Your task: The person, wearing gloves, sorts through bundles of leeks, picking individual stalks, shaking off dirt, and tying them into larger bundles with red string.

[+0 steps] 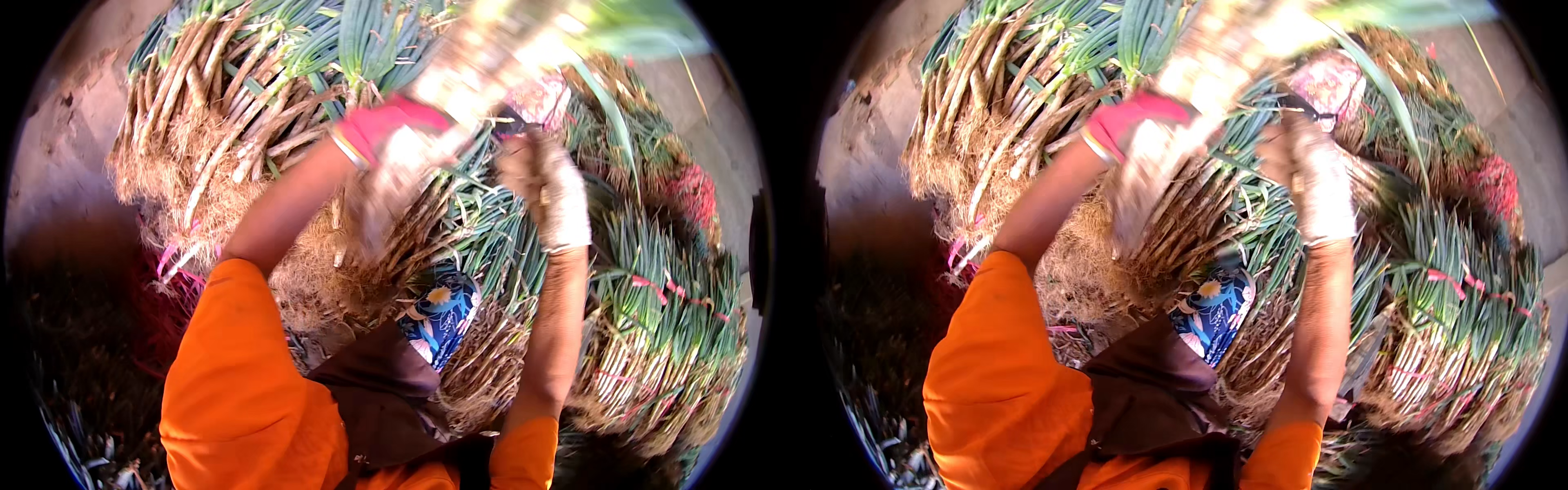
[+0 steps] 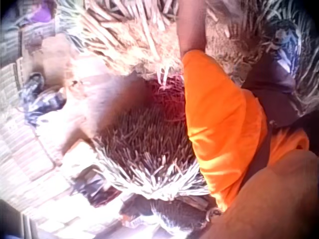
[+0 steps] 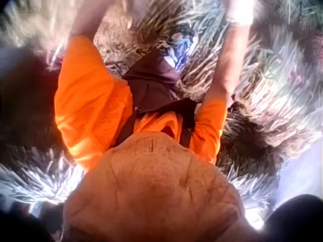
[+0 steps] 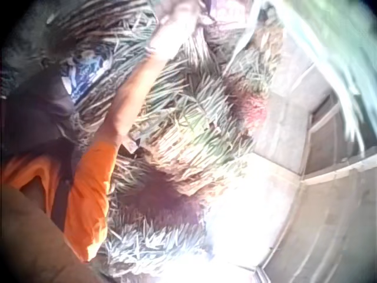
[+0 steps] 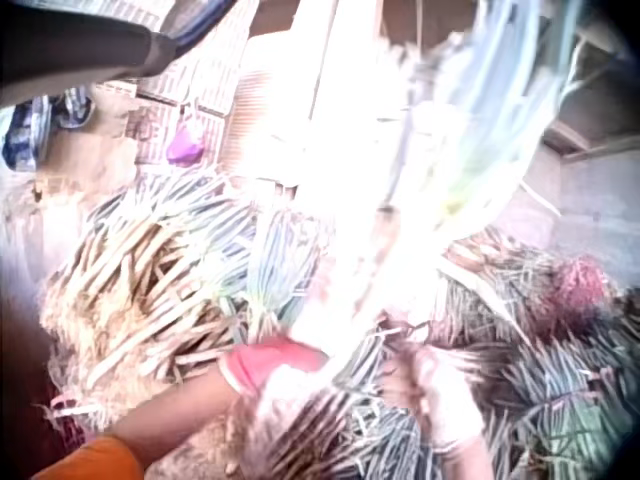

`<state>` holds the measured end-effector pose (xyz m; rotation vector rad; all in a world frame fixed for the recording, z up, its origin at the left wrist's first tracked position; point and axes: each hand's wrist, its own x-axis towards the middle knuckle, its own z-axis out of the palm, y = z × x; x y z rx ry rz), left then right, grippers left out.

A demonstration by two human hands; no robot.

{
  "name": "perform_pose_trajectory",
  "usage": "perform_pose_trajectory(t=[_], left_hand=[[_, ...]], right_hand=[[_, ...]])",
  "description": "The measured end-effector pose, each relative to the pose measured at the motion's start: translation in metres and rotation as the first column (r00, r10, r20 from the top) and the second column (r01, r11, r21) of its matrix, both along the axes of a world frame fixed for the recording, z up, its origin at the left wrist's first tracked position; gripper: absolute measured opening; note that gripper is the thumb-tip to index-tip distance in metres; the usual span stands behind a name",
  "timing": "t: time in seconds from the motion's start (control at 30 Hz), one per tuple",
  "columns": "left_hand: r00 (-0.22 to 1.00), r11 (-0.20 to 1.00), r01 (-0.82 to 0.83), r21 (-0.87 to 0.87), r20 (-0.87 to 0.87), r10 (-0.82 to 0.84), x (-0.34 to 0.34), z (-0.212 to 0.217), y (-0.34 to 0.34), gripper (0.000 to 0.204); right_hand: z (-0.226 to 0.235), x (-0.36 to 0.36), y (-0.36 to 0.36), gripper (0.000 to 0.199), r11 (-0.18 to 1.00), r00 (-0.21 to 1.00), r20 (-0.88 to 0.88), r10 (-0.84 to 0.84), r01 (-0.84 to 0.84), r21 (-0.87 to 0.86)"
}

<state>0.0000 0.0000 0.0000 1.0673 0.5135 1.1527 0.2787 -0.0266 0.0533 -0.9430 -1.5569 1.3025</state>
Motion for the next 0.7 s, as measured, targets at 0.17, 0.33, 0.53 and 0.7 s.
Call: perform_pose_trajectory(t=[0.17,0.33,0.53,0.7], left_hand=[[0.953,0.928,-0.290,-0.235,-0.164,0.256,-0.115,-0.082,0.054,0.038],[0.928,0.996,-0.058,-0.071,-0.372,0.028,-0.181,-0.187,0.062,0.045],[0.558,0.740,-0.669,0.069,-0.611,0.562,-0.117,-0.175,0.067,0.059],[-0.458,0.197,-0.203,0.959,-0.271,0.847,-0.036,-0.165,0.047,0.081]], right_hand=[[-0.142,0.082,-0.048,0.051,0.954,0.974,-0.223,0.038,-0.101,-0.281],[-0.307,0.201,-0.098,0.031,0.572,0.545,-0.250,-0.800,0.569,-0.591],[-0.429,0.313,-0.262,0.007,-0.021,0.037,0.068,-0.997,0.720,-0.694],[-0.484,0.303,-0.277,0.012,0.045,0.313,0.309,-0.898,0.764,-0.643]])
